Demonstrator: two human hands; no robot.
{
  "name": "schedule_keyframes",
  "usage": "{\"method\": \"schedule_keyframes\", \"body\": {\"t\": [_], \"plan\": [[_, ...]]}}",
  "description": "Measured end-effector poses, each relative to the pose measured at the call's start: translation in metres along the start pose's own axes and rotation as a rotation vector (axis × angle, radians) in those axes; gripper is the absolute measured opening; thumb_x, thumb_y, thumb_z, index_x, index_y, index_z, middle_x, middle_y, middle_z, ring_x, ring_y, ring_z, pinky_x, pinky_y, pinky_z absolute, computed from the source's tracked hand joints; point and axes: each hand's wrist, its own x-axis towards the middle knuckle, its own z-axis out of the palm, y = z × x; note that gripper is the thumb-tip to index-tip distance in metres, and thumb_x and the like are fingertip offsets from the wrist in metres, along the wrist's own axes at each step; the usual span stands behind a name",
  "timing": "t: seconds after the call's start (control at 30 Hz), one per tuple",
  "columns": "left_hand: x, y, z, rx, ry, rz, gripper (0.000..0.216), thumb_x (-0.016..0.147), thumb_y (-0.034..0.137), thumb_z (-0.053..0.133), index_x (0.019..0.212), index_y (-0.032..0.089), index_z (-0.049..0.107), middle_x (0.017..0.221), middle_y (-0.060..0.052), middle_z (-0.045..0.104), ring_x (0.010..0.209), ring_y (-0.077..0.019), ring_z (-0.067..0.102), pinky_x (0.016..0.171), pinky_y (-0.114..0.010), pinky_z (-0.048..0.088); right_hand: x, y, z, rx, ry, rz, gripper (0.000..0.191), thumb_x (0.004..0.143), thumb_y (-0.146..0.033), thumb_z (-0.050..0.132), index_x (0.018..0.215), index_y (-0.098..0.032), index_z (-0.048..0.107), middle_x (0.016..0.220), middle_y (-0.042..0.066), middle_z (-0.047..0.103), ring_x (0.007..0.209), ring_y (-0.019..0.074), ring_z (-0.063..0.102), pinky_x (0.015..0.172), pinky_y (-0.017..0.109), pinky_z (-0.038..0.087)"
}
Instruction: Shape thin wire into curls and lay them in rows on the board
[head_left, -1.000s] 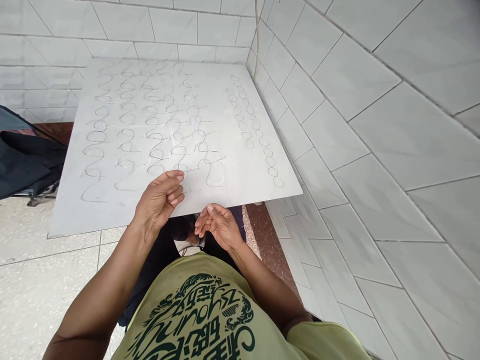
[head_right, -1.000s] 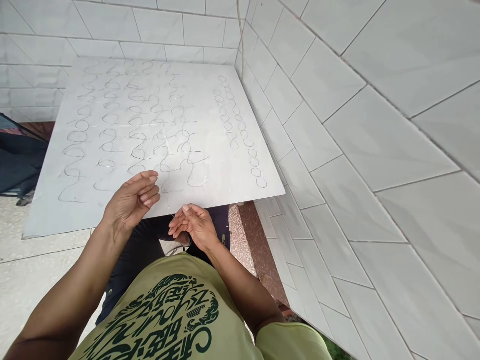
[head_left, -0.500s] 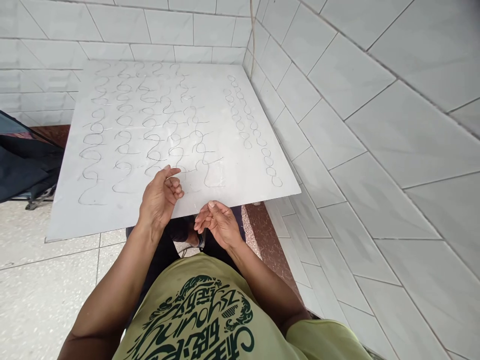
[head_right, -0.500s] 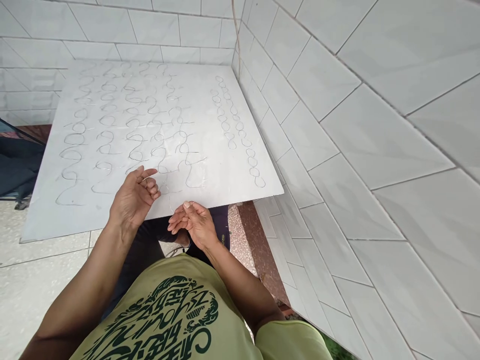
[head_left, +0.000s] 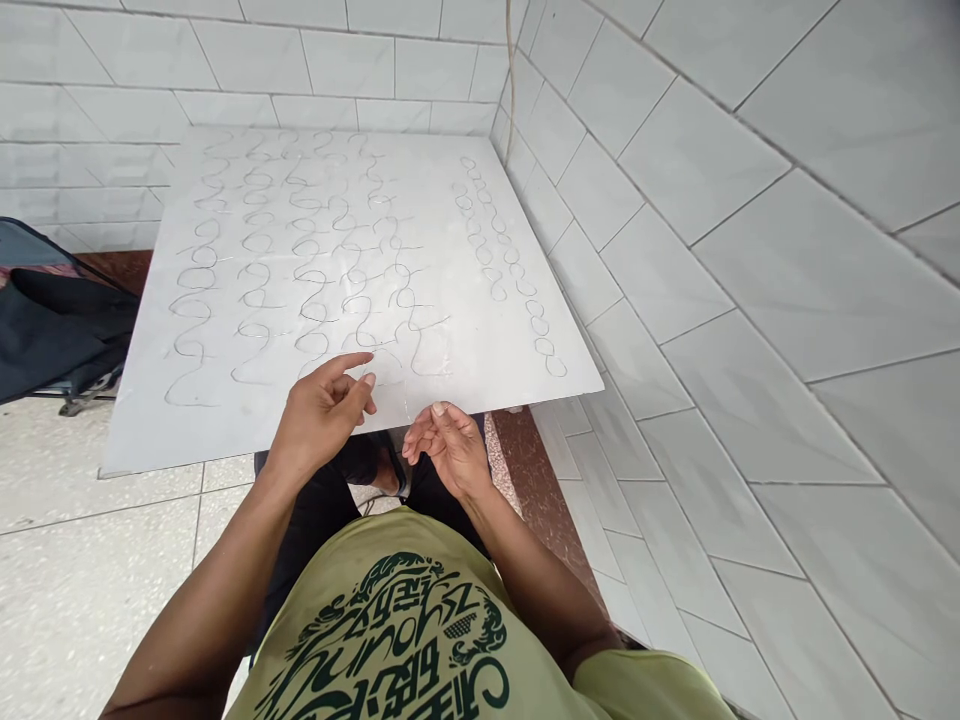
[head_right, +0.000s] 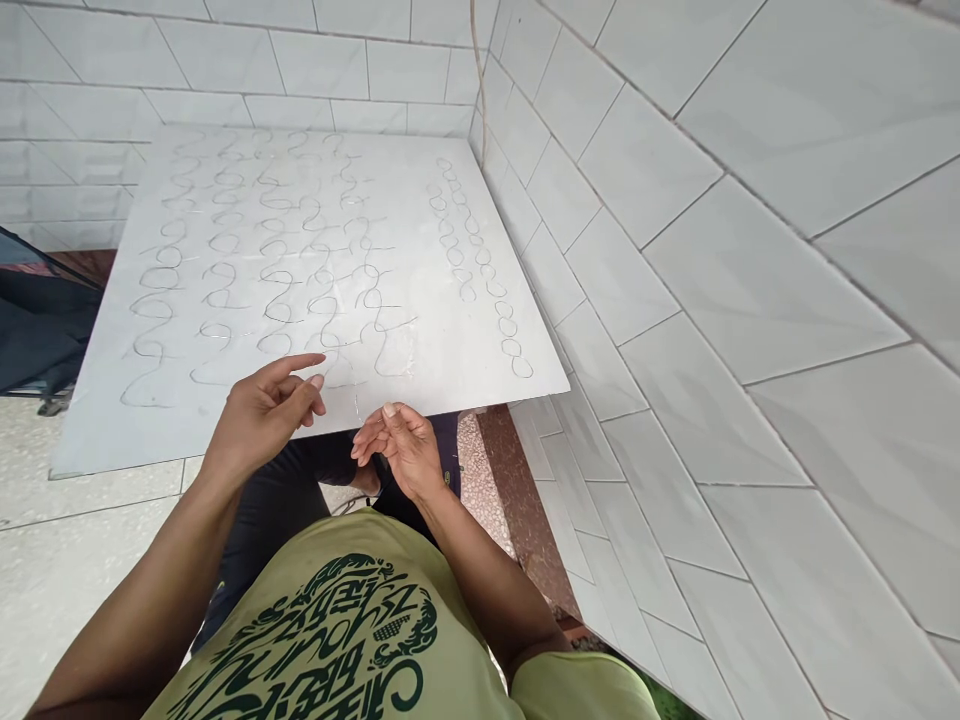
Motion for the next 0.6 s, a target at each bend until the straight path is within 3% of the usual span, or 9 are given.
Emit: {"method": "schedule_keyframes", "body": {"t": [0.13,0.37,0.47,0.6], "plan": [[0.001,-0.001,0.002,0.063,-0.009,0.037,0.040,0.092,0.038,0.067,0.127,0.021,0.071,0.063,0.001,0.067,0.054,-0.0148,0.056,0.059,-0.028,0.046,-0.002,0.002,0.002,-0.001,0.009,0.020,0.039,0.094,-0.056,0.069,0.087,-0.017,0.068,0.071,0.005,0.074,0.058,0.0170,0.070,0.049,0.026,0.056],[0.003,-0.002,0.009,-0.015,0.106,0.049,0.029,0.091,0.027,0.063,0.116,0.021,0.076,0.063,0.001,0.067,0.053,-0.0137,0.056,0.056,-0.026,0.044,-0.002,0.008,0.002,0.065,-0.016,0.038,0.038,0.094,-0.055,0.069,0.089,-0.017,0.068,0.072,0.005,0.074,0.058,0.0167,0.070,0.049,0.025,0.057],[0.002,0.000,0.013,-0.085,0.122,0.041,0.030,0.091,0.032,0.067,0.117,0.020,0.075,0.064,0.000,0.069,0.054,-0.0142,0.059,0.057,-0.026,0.046,-0.001,0.006,0.002,0.058,-0.013,0.035,0.038,0.094,-0.055,0.069,0.090,-0.017,0.068,0.073,0.005,0.074,0.058,0.0167,0.070,0.050,0.026,0.057],[-0.002,-0.001,0.014,-0.126,0.118,0.026,0.050,0.090,0.050,0.071,0.130,0.019,0.067,0.073,-0.003,0.074,0.058,-0.0161,0.063,0.058,-0.028,0.048,0.002,0.000,0.002,0.037,0.011,0.008,0.039,0.093,-0.056,0.069,0.089,-0.018,0.068,0.072,0.004,0.073,0.058,0.0165,0.069,0.050,0.026,0.056]]}}
